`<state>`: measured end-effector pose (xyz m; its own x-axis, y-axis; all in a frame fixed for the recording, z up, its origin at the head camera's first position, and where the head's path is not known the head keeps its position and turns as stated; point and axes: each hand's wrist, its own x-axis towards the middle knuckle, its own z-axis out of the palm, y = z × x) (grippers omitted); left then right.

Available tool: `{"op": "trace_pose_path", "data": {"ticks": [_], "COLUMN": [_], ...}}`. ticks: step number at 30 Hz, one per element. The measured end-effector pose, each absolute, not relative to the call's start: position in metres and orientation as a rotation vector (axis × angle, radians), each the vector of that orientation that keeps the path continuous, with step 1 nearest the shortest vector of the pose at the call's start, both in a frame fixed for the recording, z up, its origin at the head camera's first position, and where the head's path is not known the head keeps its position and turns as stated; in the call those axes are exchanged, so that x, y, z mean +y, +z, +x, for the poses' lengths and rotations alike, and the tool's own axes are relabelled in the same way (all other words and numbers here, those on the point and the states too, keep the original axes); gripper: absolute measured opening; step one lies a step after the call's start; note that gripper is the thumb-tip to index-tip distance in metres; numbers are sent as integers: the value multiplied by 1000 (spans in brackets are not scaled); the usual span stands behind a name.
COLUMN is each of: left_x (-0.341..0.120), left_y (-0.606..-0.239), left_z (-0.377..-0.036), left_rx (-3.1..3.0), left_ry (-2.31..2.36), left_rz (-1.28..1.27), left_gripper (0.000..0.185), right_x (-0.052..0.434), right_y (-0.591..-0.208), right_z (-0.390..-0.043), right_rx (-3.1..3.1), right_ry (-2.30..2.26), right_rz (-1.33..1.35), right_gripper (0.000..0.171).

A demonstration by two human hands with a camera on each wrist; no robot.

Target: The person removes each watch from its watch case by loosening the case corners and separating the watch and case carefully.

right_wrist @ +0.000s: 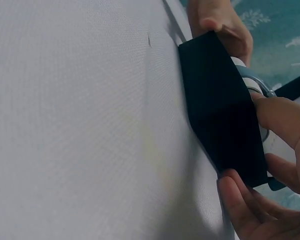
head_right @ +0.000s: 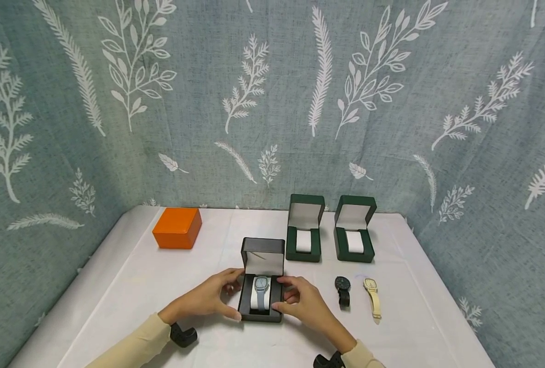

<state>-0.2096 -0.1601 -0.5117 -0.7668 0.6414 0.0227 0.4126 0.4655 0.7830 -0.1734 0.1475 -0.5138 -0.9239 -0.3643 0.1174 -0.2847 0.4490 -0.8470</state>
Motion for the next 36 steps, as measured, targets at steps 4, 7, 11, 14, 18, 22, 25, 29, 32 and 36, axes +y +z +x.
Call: {"op": "trace_pose_path", "data": {"ticks": [4, 7, 11, 14, 18, 22, 25, 29, 32, 36], "left_x": [-163, -162, -158, -153, -145, -139, -137, -135, -134, -132], "left_y": [-505, -499, -491, -490, -491, -489, -487, -487, -489, -489], "left_z": [-210, -212, -214, -216, -216, -215, -214, -215, -216, -217], "left_rx": [2487, 2578, 2666, 2674, 2638, 2614, 2629, 2626, 2623, 2635], "left_ry": [1234, 1240, 1216, 1180, 1136, 1090, 1045, 1006, 994, 992], "left_rz": [915, 952, 1029, 1083, 1134, 1150, 1143, 1131, 1134, 1135], "left_gripper": [91, 73, 62, 64, 67, 70, 69, 70, 69, 68], "right_x": [147, 147, 148, 149, 149, 148, 148, 149, 149, 150], "right_y": [-513, -512, -512, -513, -513, -513, -515, -516, -516, -516], "right_z": [-173, -172, -173, -173, -172, -171, -171, -171, -170, -170], "right_rx": [2608, 2593, 2561, 2545, 2534, 2535, 2514, 2463, 2437, 2414], "right_ry": [-1484, -1499, -1553, -1571, -1563, -1550, -1565, -1612, -1648, -1686], "right_rz": [-563, -550, -563, -566, -557, -569, -571, -557, -552, -553], "right_gripper": [59, 59, 59, 59, 59, 60, 61, 62, 62, 63]}}
